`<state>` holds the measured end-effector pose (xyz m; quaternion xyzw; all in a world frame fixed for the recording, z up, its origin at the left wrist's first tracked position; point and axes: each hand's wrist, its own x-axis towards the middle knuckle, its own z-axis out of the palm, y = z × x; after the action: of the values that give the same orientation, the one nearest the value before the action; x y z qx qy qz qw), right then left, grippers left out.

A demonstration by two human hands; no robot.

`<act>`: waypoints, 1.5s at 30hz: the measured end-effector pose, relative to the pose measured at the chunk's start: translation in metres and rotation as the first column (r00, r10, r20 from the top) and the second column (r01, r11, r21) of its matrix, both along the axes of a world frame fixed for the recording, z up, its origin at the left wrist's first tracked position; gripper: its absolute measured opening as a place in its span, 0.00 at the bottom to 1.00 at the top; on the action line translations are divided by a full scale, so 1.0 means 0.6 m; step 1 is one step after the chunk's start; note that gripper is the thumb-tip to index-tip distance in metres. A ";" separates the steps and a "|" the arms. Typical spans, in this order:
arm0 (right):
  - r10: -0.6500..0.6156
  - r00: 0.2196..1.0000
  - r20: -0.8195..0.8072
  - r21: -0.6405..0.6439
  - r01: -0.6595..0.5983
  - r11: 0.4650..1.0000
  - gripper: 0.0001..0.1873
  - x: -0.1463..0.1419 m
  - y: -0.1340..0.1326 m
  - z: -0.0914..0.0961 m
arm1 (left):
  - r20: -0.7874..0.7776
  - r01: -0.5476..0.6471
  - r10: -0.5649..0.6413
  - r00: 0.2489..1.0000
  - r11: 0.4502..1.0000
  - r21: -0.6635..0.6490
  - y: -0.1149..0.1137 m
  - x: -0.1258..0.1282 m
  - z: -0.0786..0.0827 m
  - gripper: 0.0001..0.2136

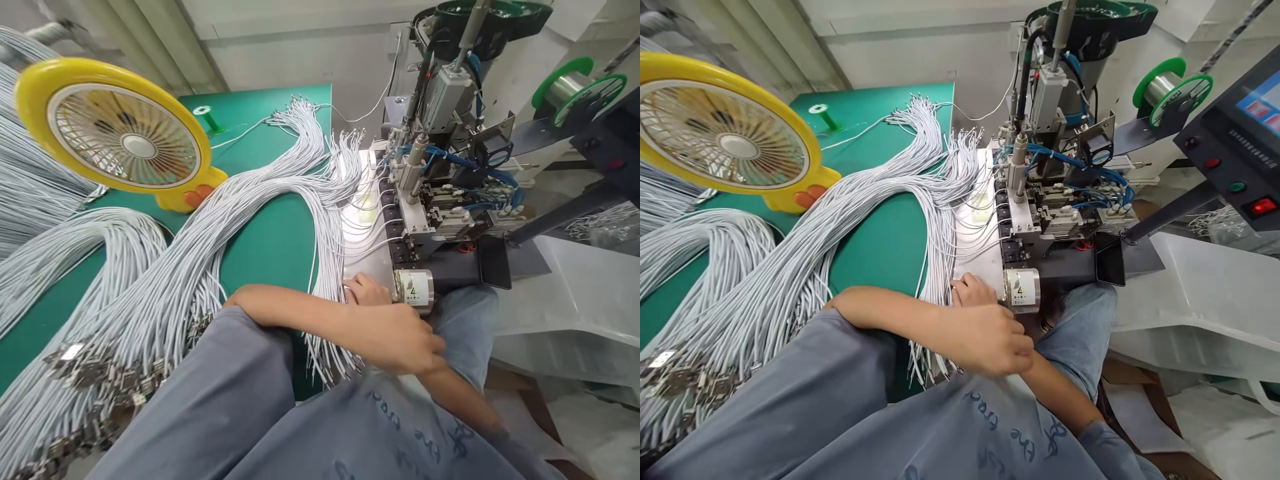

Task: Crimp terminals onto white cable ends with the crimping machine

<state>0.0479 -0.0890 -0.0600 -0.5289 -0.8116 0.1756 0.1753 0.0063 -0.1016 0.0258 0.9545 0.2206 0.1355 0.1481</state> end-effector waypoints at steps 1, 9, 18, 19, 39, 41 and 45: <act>0.019 1.000 0.015 -0.027 -0.019 0.999 0.14 0.002 0.002 0.007 | 0.006 0.186 -0.187 0.982 0.982 0.028 -0.007 -0.003 0.000 0.06; 0.116 0.980 0.163 -0.127 -0.096 0.987 0.19 0.006 0.028 0.037 | -0.046 0.646 -0.650 0.759 0.743 0.175 -0.019 -0.017 0.010 0.08; 0.430 0.895 0.120 -0.095 -0.421 0.902 0.15 0.033 0.071 0.044 | -0.068 0.624 -0.631 0.773 0.738 0.257 -0.029 -0.023 0.006 0.07; 0.457 0.883 0.107 -0.096 -0.448 0.889 0.15 0.036 0.073 0.045 | -0.075 0.624 -0.628 0.774 0.738 0.258 -0.031 -0.024 0.006 0.07; 0.353 0.930 0.105 -0.165 -0.334 0.928 0.25 0.018 0.088 0.051 | -0.388 0.224 -0.182 0.903 0.972 0.067 0.020 -0.239 -0.049 0.17; 0.365 0.924 0.111 -0.175 -0.343 0.923 0.25 0.016 0.093 0.053 | -0.375 0.192 -0.157 0.914 0.980 0.058 0.010 -0.250 -0.044 0.17; 0.435 0.895 0.100 -0.180 -0.413 0.893 0.23 0.017 0.100 0.060 | -0.356 0.120 -0.094 0.930 0.991 0.051 -0.005 -0.270 -0.044 0.16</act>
<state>0.0582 -0.0291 -0.0243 -0.3615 -0.9016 0.2349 0.0349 -0.1559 -0.1044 -0.0009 0.9786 0.1861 -0.0383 0.0789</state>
